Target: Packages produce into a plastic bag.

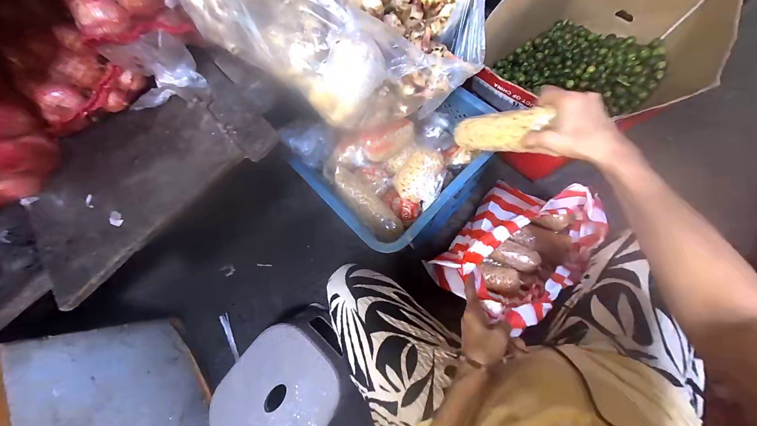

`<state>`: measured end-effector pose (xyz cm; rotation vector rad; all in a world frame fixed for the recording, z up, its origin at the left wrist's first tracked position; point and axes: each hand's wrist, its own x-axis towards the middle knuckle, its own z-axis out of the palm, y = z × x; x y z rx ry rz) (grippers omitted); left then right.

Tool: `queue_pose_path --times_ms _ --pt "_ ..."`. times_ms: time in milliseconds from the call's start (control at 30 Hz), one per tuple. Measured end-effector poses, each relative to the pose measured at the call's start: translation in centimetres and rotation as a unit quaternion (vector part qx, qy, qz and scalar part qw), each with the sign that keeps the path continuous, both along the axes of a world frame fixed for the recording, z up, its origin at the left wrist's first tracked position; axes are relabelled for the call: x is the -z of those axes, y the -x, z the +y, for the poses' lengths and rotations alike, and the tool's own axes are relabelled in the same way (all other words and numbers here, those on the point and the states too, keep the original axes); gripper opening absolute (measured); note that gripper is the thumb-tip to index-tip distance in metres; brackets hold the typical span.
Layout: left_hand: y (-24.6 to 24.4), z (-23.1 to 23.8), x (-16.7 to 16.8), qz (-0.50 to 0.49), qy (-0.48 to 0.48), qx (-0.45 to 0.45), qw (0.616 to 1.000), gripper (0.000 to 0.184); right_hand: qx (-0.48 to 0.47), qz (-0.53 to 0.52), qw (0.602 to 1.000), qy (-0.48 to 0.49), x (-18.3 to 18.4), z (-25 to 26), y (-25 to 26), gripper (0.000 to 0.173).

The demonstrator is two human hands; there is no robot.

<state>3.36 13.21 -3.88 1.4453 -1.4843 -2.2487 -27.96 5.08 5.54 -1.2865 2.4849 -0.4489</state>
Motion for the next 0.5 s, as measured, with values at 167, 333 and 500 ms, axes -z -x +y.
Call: queue_pose_path --times_ms 167,333,500 --pt "-0.8 -0.5 0.9 0.039 -0.056 -0.052 0.996 0.102 0.104 -0.279 0.950 0.095 0.9 15.3 1.3 0.033" --pt "0.1 -1.9 1.6 -0.048 -0.007 0.032 0.998 0.104 0.183 -0.436 0.880 -0.047 8.3 17.3 -3.5 0.037" --pt "0.6 -2.1 1.9 -0.099 0.151 0.144 0.973 0.064 0.094 -0.254 0.959 -0.085 15.8 15.5 -8.9 0.047"
